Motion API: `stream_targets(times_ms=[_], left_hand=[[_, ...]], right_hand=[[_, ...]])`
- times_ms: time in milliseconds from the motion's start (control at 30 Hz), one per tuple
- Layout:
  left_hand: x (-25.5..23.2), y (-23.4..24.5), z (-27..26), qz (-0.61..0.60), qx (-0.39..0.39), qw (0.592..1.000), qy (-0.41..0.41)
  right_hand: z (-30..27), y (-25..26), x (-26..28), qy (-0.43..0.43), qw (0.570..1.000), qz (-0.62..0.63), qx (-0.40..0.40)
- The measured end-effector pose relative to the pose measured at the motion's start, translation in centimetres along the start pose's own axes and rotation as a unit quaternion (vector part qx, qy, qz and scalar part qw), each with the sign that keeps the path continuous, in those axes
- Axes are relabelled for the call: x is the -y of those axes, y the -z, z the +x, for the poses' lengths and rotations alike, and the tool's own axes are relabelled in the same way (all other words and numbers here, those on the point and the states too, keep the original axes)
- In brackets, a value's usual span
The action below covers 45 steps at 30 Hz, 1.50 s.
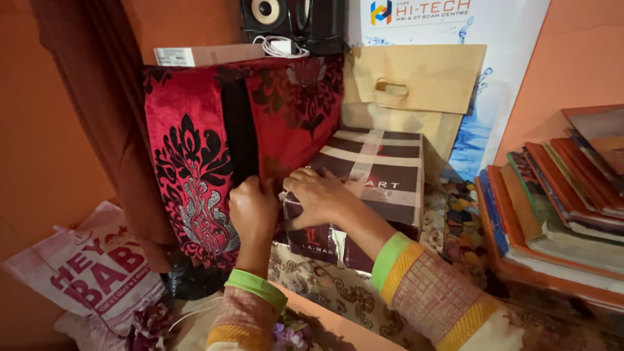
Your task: The person picks up books and papers from a bed and places them onto a growing stack on a nearby surface. The person also picks up a taped box and places it on the same surface.
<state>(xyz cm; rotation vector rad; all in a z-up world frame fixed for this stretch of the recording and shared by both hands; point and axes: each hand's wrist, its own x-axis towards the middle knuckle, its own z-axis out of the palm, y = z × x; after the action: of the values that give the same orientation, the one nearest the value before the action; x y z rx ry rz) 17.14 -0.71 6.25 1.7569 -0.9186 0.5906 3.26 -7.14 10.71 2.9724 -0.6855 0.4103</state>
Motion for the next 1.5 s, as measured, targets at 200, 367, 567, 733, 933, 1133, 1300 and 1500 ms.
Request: stream_targets(times_ms=[200,367,567,733,933,1133,1300,1500], left_hand=[[0.1,1.2,-0.5,-0.001,-0.013,1.000,-0.001],[0.3,-0.7,-1.4,-0.071,-0.012,0.997,0.030],[1.4,-3.8,-2.6,-0.188,-0.034,0.977,0.093],[0.0,-4.3,-3.7,-0.243,0.041,0.934,0.259],[-3.0,-3.3,-4.1,-0.372,0.027,0.895,0.242],[-1.4,-4.4,-4.9,-0.436,0.061,0.862,0.251],[-0.4,-4.4,-4.6,-0.550,0.124,0.784,0.261],[-1.3,-2.8,-4.2,-0.574,0.173,0.743,0.297]], right_hand=[[0.0,-0.4,0.0,-0.010,1.000,0.012,0.011],[-0.3,0.6,0.2,0.000,0.998,0.023,0.054],[-2.3,3.8,-5.9,0.046,0.981,0.159,0.096],[-5.4,1.1,-14.6,-0.120,0.982,0.144,-0.037],[-6.4,-4.5,-22.2,-0.140,0.873,0.288,-0.368],[-7.1,-5.5,-21.5,-0.255,0.642,0.625,-0.363],[-8.6,-4.1,-17.8,-0.272,0.612,0.621,-0.406],[-9.6,-3.9,-15.8,-0.245,0.620,0.584,-0.464]])
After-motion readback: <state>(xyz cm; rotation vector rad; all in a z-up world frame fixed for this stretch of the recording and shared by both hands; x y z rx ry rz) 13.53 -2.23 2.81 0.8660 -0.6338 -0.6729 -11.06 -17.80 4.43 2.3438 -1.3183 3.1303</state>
